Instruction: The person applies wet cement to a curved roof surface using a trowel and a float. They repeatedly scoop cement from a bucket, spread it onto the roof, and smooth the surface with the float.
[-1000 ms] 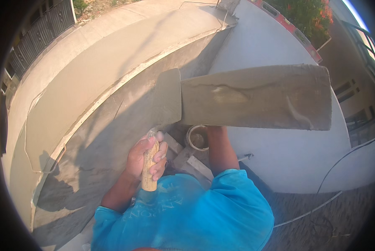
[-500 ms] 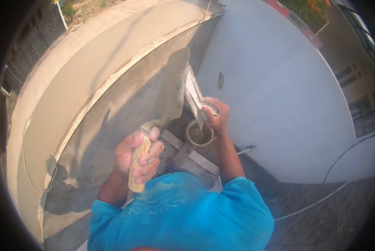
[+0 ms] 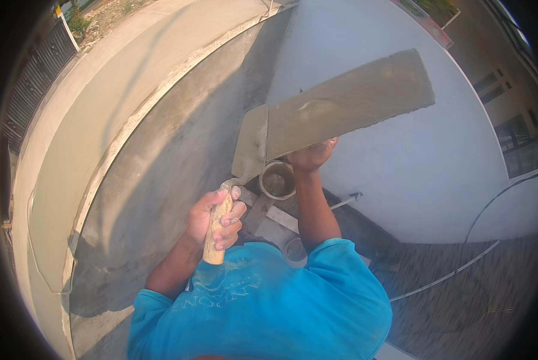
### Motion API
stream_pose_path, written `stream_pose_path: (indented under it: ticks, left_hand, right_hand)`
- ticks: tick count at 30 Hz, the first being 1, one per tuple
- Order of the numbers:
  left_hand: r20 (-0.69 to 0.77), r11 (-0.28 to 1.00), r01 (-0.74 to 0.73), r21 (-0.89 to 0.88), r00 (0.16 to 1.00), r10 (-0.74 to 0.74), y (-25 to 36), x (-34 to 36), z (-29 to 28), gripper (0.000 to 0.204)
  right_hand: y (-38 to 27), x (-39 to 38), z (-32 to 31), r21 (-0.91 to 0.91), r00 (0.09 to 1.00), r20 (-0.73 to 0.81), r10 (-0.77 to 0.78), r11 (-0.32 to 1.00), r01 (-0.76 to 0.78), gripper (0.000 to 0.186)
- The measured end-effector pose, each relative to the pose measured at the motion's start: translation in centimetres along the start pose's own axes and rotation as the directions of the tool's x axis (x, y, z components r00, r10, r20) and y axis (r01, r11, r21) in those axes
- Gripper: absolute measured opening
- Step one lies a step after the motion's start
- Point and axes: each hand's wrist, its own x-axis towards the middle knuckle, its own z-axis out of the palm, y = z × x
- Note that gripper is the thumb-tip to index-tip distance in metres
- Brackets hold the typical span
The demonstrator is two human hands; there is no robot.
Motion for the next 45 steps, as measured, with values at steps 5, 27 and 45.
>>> stream_pose_path:
  ticks: [5,27,45]
  left_hand:
    - [0.098,0.998,0.048,-0.034,0.994,-0.044,-0.9,-0.5,2.7,0.023]
    - [0.007,0.994,-0.011,-0.106,1.0,0.012,-0.2,-0.3,-1.9,0.026]
    - [0.647,-0.43,-0.489,0.759,0.645,0.408,9.8,4.6,-0.9,0.024]
  right_hand:
    - [1.2,-2.2,0.5,-0.254,0.988,-0.043,0.149,0.955,-0.155,0.04]
    - [2.0,-3.4,-1.8,0.077,0.992,0.014,0.125,0.989,-0.126,0.045]
    - [-3.3,-4.1,-1.2,-0.244,0.865,-0.067,0.497,0.833,-0.497,0.031]
